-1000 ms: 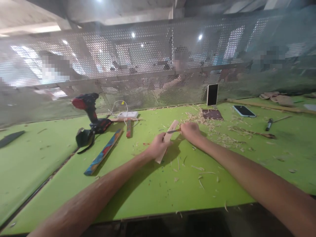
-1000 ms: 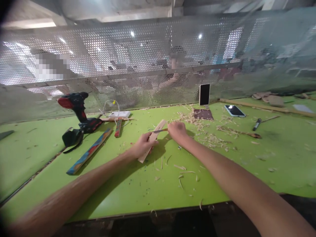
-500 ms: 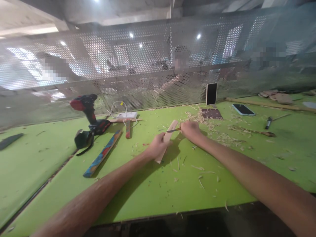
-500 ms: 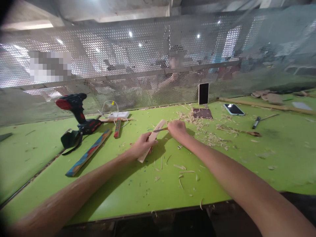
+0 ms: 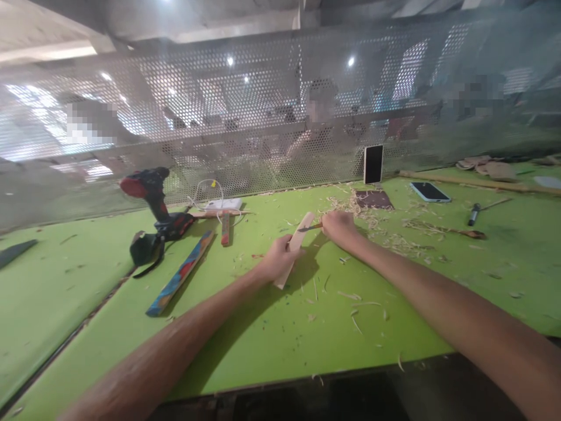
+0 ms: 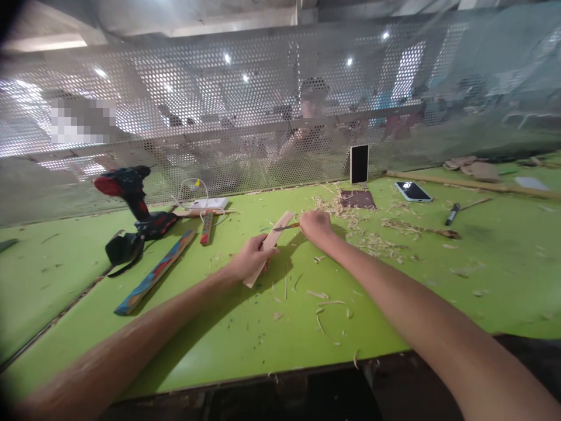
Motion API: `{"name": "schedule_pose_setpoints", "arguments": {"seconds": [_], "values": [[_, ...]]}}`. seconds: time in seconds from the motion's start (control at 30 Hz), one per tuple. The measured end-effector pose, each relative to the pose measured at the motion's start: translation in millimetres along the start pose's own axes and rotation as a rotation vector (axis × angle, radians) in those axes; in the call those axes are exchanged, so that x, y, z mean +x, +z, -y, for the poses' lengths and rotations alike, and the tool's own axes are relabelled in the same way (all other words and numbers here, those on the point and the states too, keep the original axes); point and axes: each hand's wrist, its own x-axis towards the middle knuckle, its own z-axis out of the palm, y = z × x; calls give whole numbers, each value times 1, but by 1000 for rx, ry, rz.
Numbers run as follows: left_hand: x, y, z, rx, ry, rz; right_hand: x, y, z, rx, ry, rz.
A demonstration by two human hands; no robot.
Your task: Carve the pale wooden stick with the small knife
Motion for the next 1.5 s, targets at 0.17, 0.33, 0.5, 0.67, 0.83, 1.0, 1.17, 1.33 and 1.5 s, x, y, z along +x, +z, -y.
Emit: {"name": "schedule_pose_setpoints", "arguments": {"seconds": [0.17, 0.33, 0.5, 0.67, 0.83, 1.0, 1.17, 1.33, 1.5], "values": [[-1, 0, -2, 5, -5, -5, 2, 0, -2, 1, 9, -1], [-1, 0, -1, 8, -12, -5, 7, 4, -9, -2, 38, 15], [0, 0, 1, -6, -2, -1, 7, 4, -12, -6, 11, -9], [1, 0, 0, 0, -3, -6, 3, 0, -12, -1, -3, -43], [0, 1, -2, 7, -4, -12, 4, 1, -12, -6, 29, -49], [-2, 0, -3, 5, -11, -2, 6, 4, -16, 16, 39, -73], [-1, 0, -3, -5, -7, 1, 6, 2, -19, 23, 46, -74], [0, -1, -2, -2, -1, -15, 4, 1, -19, 58, 51, -40], [-4, 1, 5, 43, 45, 43, 9, 1, -47, 84, 235, -66]]}}
